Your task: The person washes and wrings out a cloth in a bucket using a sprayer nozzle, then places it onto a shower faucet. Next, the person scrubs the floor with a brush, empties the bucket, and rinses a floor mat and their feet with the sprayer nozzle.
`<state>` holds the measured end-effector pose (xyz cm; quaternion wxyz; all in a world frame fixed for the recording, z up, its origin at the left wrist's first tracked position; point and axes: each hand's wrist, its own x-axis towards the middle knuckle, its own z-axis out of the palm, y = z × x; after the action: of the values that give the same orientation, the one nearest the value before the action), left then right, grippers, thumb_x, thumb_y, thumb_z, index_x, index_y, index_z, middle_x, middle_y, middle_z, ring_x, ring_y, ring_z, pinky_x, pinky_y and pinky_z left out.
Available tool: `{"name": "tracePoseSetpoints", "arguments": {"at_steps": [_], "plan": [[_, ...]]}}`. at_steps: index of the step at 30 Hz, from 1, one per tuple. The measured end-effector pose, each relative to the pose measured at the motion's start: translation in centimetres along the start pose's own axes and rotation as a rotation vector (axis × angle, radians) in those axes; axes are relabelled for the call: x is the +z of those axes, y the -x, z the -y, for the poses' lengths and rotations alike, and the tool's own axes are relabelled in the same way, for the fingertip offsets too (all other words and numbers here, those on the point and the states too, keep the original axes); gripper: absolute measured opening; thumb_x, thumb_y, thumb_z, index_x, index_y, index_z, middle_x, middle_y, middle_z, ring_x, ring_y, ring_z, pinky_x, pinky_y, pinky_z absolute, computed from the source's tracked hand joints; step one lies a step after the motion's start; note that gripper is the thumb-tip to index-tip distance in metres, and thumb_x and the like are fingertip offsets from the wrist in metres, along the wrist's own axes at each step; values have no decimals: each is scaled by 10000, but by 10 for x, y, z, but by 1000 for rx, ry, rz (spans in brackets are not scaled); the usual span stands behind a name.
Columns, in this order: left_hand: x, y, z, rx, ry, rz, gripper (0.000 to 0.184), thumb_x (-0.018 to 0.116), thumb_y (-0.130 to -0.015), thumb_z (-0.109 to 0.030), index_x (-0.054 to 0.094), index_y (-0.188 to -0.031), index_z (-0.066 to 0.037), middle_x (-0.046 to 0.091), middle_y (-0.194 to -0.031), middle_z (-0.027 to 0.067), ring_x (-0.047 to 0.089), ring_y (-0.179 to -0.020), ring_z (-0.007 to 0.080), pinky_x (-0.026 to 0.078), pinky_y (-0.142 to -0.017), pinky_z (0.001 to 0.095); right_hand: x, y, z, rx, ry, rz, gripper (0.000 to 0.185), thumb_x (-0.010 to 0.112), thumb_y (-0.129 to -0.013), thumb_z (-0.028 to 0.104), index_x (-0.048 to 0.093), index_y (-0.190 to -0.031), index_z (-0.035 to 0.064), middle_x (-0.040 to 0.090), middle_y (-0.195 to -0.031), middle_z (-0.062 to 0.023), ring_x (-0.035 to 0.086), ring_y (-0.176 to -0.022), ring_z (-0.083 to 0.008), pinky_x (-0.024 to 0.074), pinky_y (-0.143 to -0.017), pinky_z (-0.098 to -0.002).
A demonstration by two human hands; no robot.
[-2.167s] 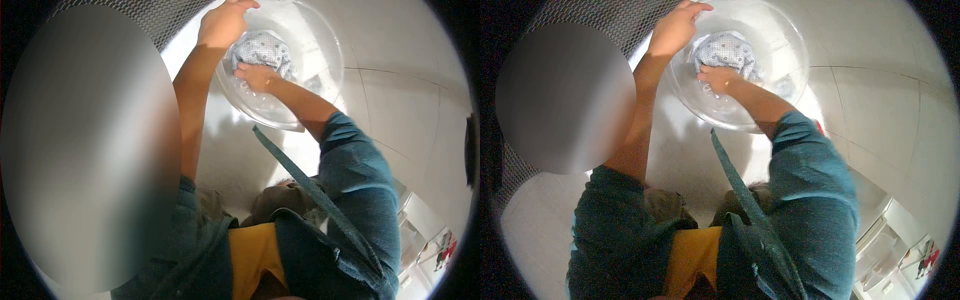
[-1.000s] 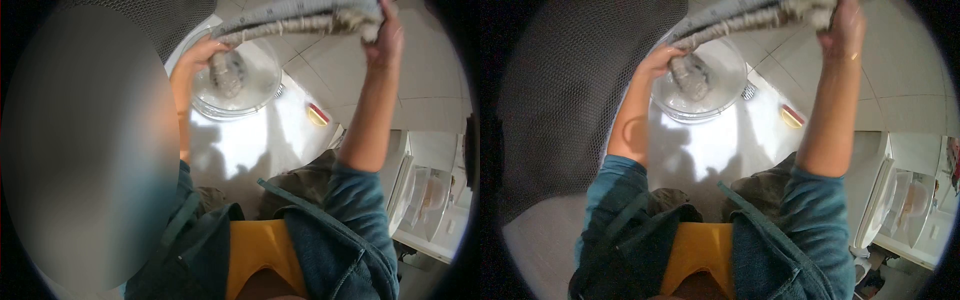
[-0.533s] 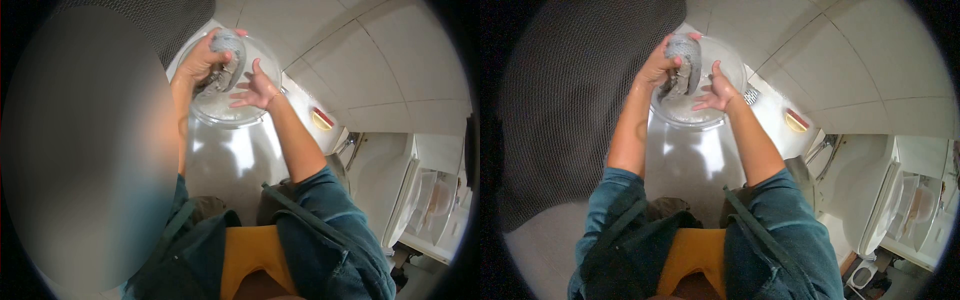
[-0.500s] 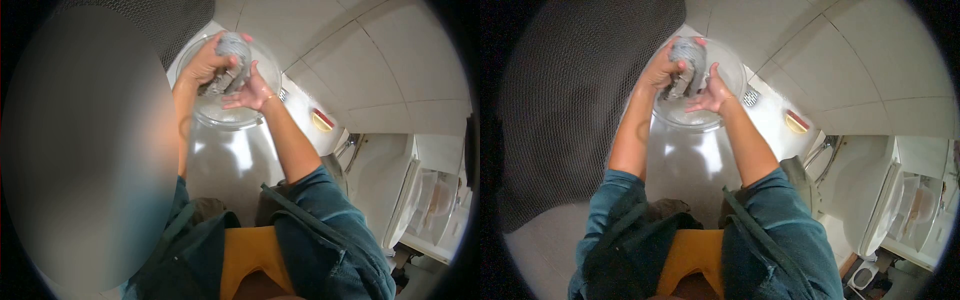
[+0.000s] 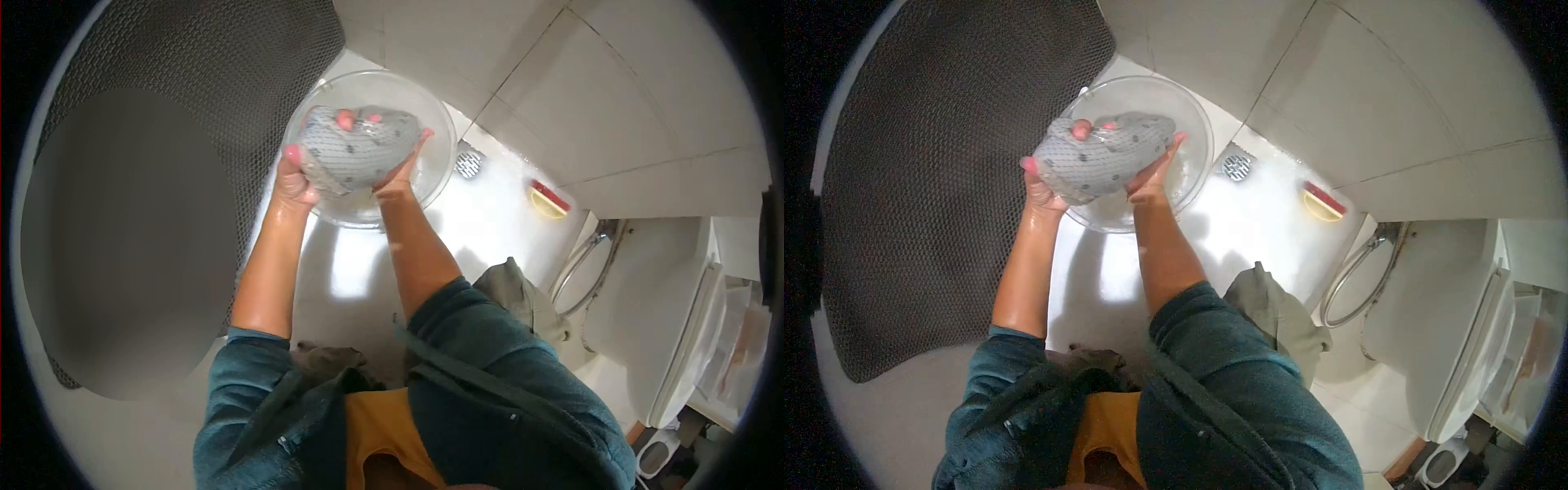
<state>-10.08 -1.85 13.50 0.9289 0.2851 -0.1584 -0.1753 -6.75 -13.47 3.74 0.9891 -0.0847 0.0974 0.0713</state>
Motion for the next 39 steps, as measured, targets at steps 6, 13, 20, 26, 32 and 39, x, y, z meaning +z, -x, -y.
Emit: {"name": "tracePoseSetpoints", "arguments": {"at_steps": [6,13,20,26,32,39], "plan": [[-60,20,-21,106,87,-121,634,498,-796,-565,479,-1096,-7,491,-1149,120,475,-1076,286,423,-913,443,30,-8,27,130,-76,-1,608,532,-769,486,453,-1197,61,530,-1100,-127,504,-1002,-304,415,-880,-445],[-77,-8,-18,-45,-72,-922,520,353,-915,-449,507,-1093,14,538,-1105,158,506,-1035,318,395,-928,460,58,-6,49,102,277,288,575,583,-740,325,444,-1209,24,520,-1141,-126,518,-1024,-270,427,-887,-414],[-83,-68,-29,-271,-705,-766,412,381,-933,-379,570,-942,-13,594,-854,107,572,-773,240,479,-716,373,98,2,60,193,1216,750,357,659,-700,176,598,-1035,69,621,-985,-74,577,-927,-197,437,-837,-303],[-64,-95,-28,-294,-648,-765,314,551,-865,-293,557,-834,19,564,-759,89,539,-646,190,463,-623,358,111,36,40,-63,2103,943,332,700,-590,251,657,-871,82,655,-808,-81,611,-794,-250,437,-769,-333],[-85,-88,2,47,-529,-1009,311,640,-802,-182,509,-917,76,559,-883,170,567,-778,280,478,-669,442,47,38,2,-474,2748,804,232,644,-621,244,669,-845,191,636,-780,-54,583,-797,-242,368,-785,-375],[-49,-82,-26,429,-159,-906,454,638,-798,-153,416,-1118,80,551,-963,175,568,-836,301,466,-775,460,78,-5,34,-739,1519,363,391,537,-800,393,526,-1132,185,401,-1235,-145,387,-1140,-280,284,-956,-436]]}}
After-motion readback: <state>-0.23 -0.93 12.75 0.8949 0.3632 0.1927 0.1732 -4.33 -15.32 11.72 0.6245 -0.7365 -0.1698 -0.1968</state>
